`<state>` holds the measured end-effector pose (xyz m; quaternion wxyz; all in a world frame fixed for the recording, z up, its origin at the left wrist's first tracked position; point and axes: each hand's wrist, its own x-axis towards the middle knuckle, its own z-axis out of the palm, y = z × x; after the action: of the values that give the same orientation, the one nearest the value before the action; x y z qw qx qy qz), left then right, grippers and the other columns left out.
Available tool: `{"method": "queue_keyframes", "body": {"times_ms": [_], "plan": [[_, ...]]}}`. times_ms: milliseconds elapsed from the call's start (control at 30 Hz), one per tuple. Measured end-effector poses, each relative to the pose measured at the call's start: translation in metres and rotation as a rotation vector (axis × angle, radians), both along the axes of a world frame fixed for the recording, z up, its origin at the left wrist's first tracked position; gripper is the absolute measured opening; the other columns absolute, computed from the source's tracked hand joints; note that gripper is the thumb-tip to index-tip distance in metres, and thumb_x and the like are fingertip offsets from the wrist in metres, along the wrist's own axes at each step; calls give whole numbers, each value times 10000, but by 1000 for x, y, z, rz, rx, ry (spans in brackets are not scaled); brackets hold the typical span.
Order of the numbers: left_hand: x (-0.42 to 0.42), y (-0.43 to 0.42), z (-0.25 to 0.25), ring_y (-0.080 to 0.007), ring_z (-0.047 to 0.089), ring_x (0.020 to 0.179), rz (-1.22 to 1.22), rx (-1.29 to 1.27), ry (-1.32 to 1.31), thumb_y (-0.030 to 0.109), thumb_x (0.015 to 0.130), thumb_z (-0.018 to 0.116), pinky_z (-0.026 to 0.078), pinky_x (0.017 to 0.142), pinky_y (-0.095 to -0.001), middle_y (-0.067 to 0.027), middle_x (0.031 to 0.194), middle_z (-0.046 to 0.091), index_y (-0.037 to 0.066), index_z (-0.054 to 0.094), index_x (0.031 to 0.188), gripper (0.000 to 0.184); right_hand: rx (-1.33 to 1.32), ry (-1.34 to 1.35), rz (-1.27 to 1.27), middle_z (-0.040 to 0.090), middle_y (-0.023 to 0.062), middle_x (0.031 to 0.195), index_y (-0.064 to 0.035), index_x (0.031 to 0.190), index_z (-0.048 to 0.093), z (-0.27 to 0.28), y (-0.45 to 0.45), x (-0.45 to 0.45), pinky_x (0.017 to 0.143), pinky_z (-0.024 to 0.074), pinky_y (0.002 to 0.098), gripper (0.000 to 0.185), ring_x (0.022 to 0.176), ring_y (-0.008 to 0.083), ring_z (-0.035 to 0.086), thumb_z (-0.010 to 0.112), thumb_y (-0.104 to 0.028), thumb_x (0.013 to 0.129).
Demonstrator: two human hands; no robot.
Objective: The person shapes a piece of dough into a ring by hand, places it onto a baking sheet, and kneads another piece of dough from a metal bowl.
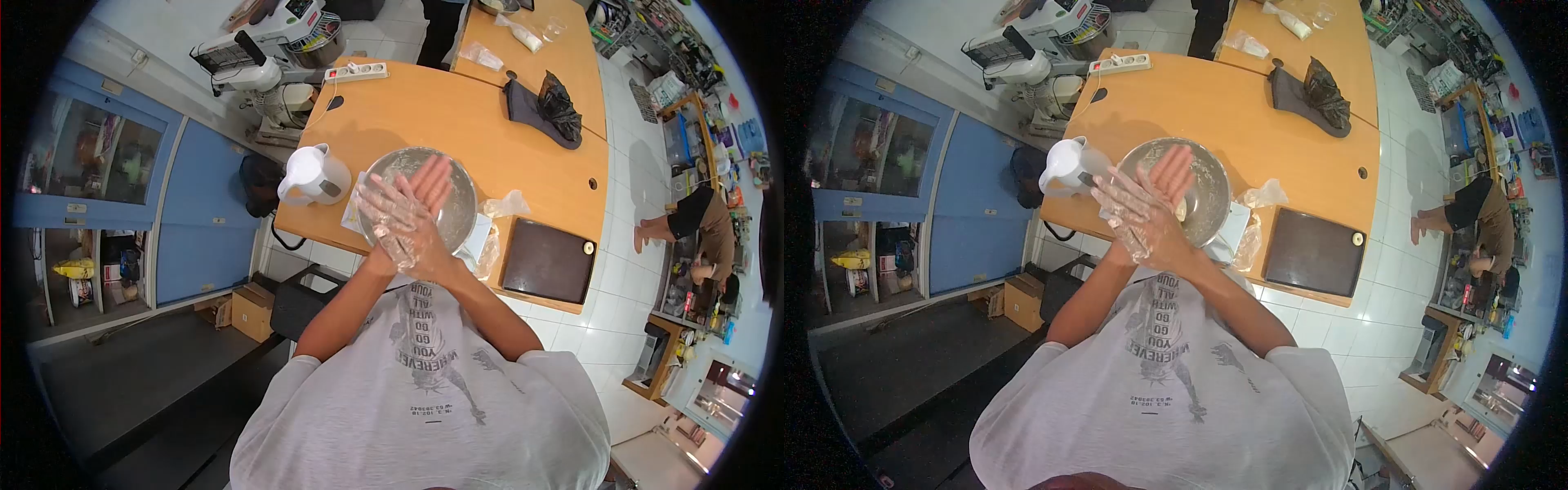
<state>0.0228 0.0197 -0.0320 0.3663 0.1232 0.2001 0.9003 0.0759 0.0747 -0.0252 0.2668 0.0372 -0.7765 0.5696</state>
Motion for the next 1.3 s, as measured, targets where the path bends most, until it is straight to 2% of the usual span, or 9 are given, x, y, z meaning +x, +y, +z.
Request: {"method": "queue_keyframes", "body": {"times_ms": [167,200,267,467,633,800,1133,1233,1300], "plan": [[-4,-8,-21,-250,282,1564,-416,692,-381,388,1136,309,255,1300,-421,-155,1683,304,-13,272,1610,622,-694,-85,-137,473,174,1591,13,1467,544,14,20,-13,1270,243,420,527,1520,309,380,368,-334,1111],[0,-8,23,-255,287,1561,-98,116,-418,339,1133,334,263,1304,-427,-156,1681,303,-6,268,1612,594,-669,-2,-75,510,184,1555,23,1447,556,41,41,-5,1261,264,417,532,1507,309,398,362,-344,1115],[-2,-8,26,-259,308,1552,-98,141,-417,323,1132,340,281,1297,-430,-152,1674,321,-3,289,1606,577,-645,78,-2,546,195,1520,32,1427,569,58,58,4,1251,285,414,539,1494,310,417,355,-355,1119],[0,-8,26,-281,330,1543,-149,221,-491,348,1123,372,296,1283,-418,-162,1654,363,-5,312,1596,594,-192,-25,-113,596,168,1464,-2,1396,603,44,62,19,1239,296,468,428,1444,307,485,427,-266,1109],[5,-4,24,-282,402,1496,-104,-57,-322,416,1118,362,305,1255,-436,-147,1627,416,0,358,1578,621,219,13,-133,526,197,1539,-15,1459,561,46,47,13,1275,109,583,478,1522,376,371,415,-278,1087],[27,9,28,-252,283,1559,-63,18,-118,627,1082,239,228,1272,-467,-92,1709,267,137,211,1668,764,654,-223,-284,88,174,1749,-114,1651,291,59,32,-6,1205,-115,684,693,1611,409,19,431,-418,1044],[29,0,28,-239,235,1579,-79,-122,-184,719,1043,239,230,1263,-480,-63,1723,242,189,192,1678,828,584,-221,-334,60,214,1740,-144,1665,260,33,25,-11,1179,-111,732,738,1610,408,-26,398,-537,1056],[2,-3,21,-255,330,1524,-114,-180,-210,692,1042,323,297,1236,-526,-88,1676,325,212,276,1653,778,141,-287,-198,144,175,1739,-153,1657,276,18,37,-30,1254,-56,597,690,1615,374,51,373,-512,1076],[-20,-13,-10,-273,389,1473,-338,396,-449,726,1022,341,322,1213,-545,-93,1603,416,256,275,1656,792,-732,-71,41,259,179,1691,-159,1632,307,7,48,-34,1272,166,490,696,1571,342,235,319,-595,1089]]}}
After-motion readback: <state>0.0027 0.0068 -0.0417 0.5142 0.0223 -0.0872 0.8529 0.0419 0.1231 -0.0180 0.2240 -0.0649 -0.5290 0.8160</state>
